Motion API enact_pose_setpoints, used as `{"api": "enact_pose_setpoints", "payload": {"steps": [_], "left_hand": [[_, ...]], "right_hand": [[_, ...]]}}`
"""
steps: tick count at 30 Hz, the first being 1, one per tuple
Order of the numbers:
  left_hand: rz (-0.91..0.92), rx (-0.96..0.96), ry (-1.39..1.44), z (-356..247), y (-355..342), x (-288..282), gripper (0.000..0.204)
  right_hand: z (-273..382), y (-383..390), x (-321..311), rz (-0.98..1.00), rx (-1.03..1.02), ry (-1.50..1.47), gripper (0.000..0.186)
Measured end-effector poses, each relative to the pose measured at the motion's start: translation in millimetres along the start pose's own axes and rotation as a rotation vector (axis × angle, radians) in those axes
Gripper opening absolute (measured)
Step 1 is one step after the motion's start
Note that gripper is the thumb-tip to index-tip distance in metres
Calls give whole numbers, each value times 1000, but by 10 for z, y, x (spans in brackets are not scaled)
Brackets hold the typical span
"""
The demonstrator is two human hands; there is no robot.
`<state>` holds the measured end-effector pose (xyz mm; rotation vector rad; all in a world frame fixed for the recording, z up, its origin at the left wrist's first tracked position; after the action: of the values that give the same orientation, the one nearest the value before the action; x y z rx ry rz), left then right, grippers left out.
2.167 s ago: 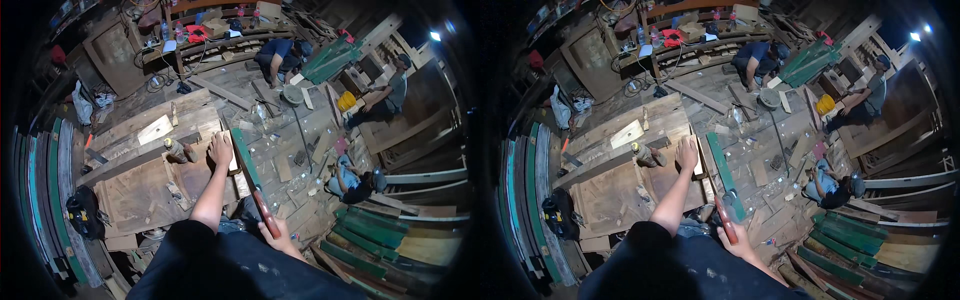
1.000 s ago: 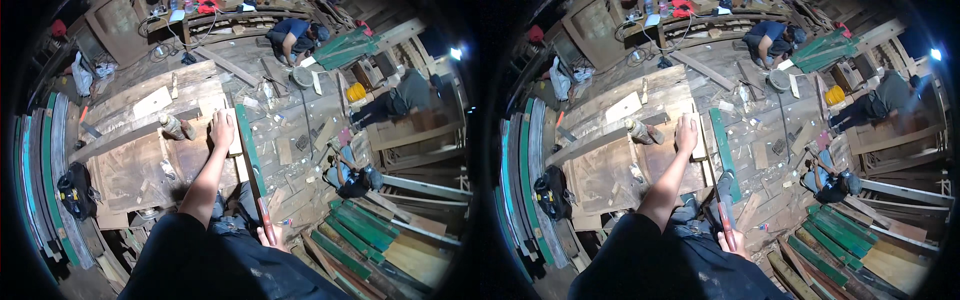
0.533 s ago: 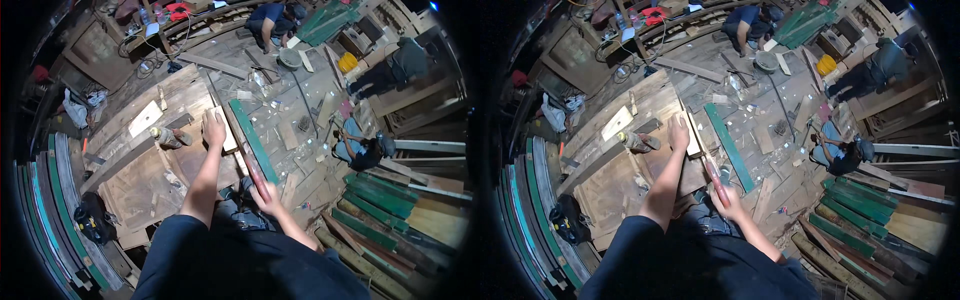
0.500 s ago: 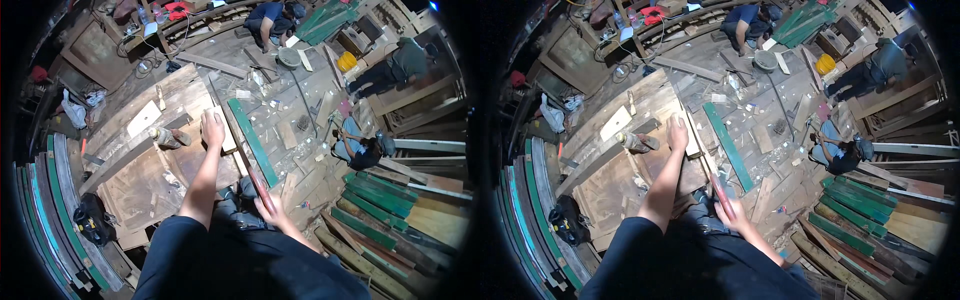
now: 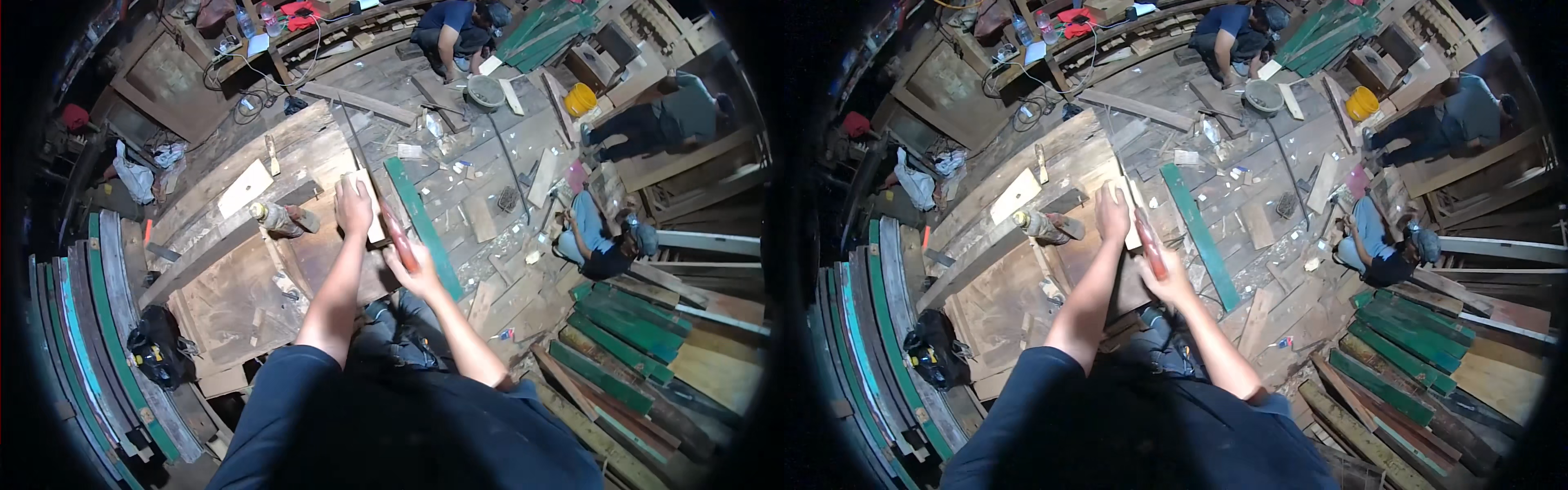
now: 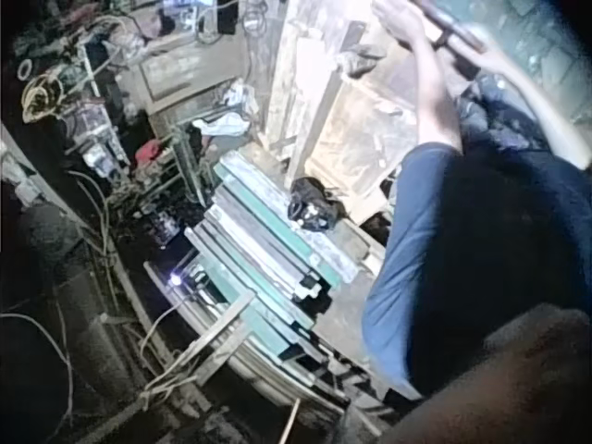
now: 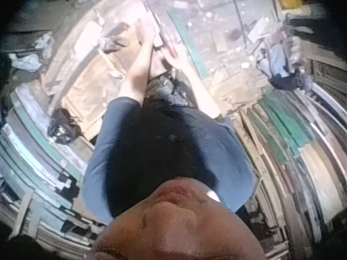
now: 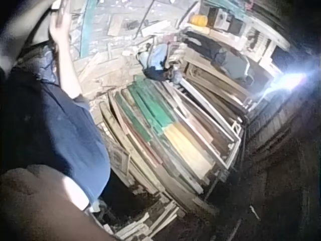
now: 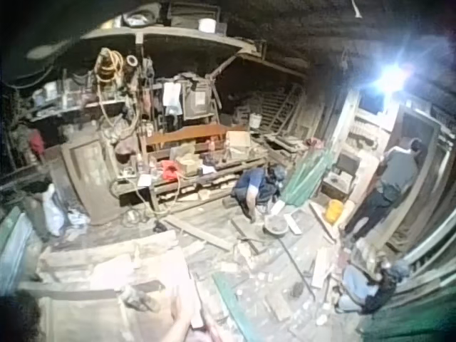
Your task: Using a hand saw to cut through a piece of lumber on a workbench.
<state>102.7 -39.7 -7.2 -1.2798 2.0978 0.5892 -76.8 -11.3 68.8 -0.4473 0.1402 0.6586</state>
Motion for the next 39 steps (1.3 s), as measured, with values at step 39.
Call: {"api": "enact_pose_setpoints", "payload": {"steps": [39], "left_hand": [[103,-98,23,369,-192,217,58]], "right_hand": [[-36,885,-350,175,65,-202,18]]}}
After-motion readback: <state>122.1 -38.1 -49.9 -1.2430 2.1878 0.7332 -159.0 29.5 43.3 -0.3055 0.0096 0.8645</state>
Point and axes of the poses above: each hand's wrist, its own y-axis away from the middle knuckle, its own x-axis out of the palm, z = x × y, the point moved 4 cm from there along -y, towards the middle knuckle, and after that the axes turned 12 degrees about -x, right-handed, at the moved point
